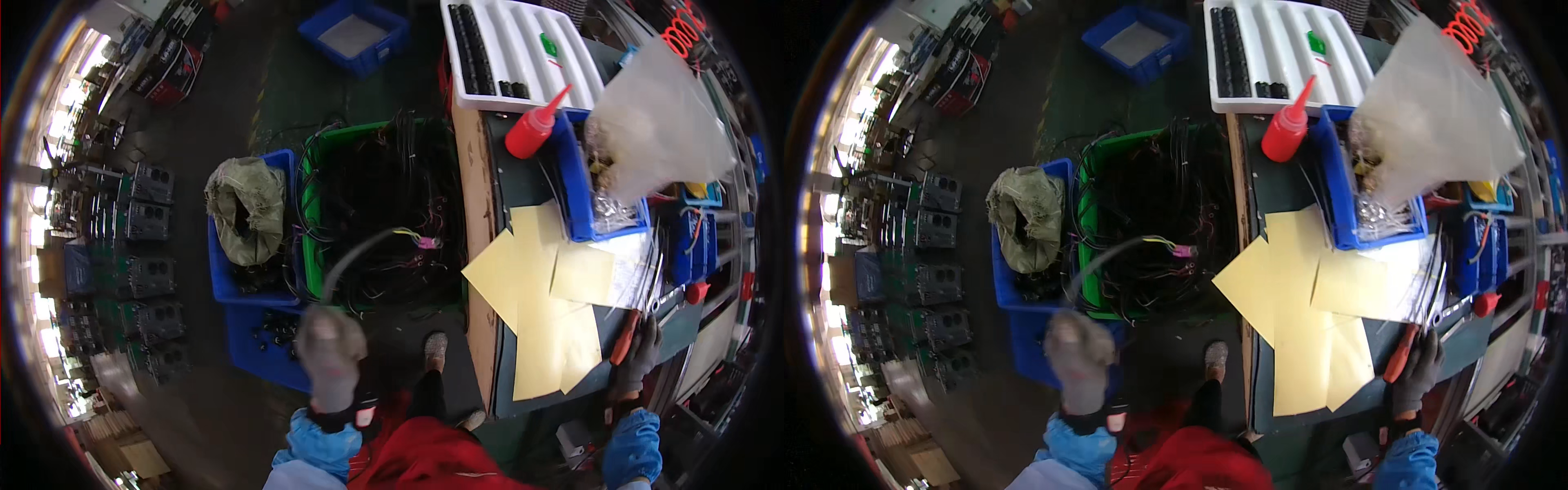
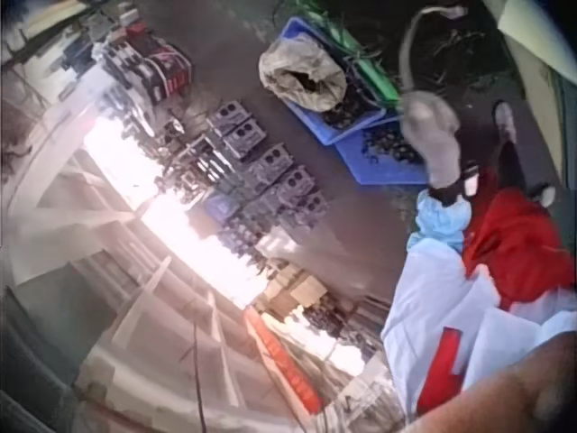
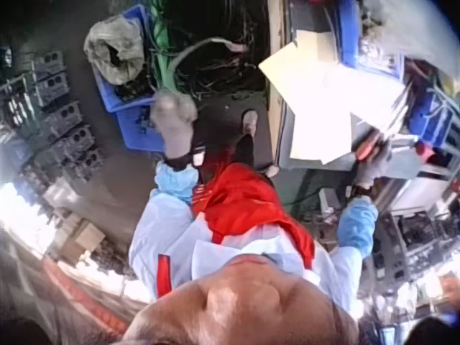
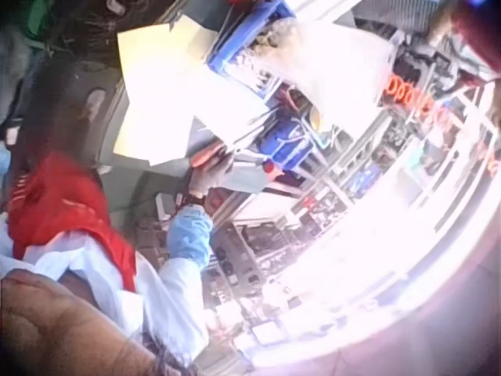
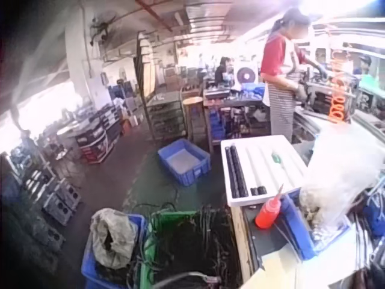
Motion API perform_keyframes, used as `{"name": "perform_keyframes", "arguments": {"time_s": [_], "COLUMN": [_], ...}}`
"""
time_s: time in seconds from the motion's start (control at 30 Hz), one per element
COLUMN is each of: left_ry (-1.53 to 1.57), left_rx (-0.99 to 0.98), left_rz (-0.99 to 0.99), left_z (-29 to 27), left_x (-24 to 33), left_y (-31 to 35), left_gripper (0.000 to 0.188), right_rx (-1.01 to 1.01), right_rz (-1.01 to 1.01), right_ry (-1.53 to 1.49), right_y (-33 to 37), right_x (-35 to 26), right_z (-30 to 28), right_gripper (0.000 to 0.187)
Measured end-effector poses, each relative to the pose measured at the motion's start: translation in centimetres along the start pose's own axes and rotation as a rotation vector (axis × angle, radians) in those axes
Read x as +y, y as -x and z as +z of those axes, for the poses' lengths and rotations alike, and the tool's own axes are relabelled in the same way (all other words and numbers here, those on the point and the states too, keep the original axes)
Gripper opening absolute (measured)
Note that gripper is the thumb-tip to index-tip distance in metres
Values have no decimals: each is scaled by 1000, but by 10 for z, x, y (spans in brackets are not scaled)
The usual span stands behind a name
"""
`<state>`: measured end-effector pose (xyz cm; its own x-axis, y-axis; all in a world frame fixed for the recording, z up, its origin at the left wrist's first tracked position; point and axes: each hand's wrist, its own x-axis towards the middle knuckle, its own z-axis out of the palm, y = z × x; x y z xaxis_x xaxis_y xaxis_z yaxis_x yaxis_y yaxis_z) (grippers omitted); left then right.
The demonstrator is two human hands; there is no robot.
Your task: Assembling an electronic inverter unit on a production line by installing internal components and securing the chassis.
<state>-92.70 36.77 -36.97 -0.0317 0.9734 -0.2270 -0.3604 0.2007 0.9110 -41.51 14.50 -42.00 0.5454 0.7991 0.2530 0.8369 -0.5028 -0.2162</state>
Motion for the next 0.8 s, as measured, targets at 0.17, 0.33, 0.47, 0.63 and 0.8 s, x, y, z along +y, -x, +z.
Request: {"name": "perform_keyframes", "arguments": {"time_s": [0.17,0.33,0.47,0.63,0.8], "left_ry": [494,463,486,651,333], "left_rx": [-517,-706,-795,-894,-961], "left_rz": [22,-46,-69,-208,-389], "left_z": [5,34,66,130,199], "left_x": [143,224,255,233,155], "left_y": [31,121,210,315,416], "left_gripper": [45,53,53,55,44], "right_rx": [59,170,238,-163,-355], "right_rz": [-32,45,38,-187,-549], "right_ry": [34,-190,-446,-1085,-1313], "right_y": [1,2,24,164,280], "right_x": [-8,-3,-32,-121,-114], "right_z": [-6,-10,-67,-208,-287], "right_gripper": [42,52,57,45,48]}}
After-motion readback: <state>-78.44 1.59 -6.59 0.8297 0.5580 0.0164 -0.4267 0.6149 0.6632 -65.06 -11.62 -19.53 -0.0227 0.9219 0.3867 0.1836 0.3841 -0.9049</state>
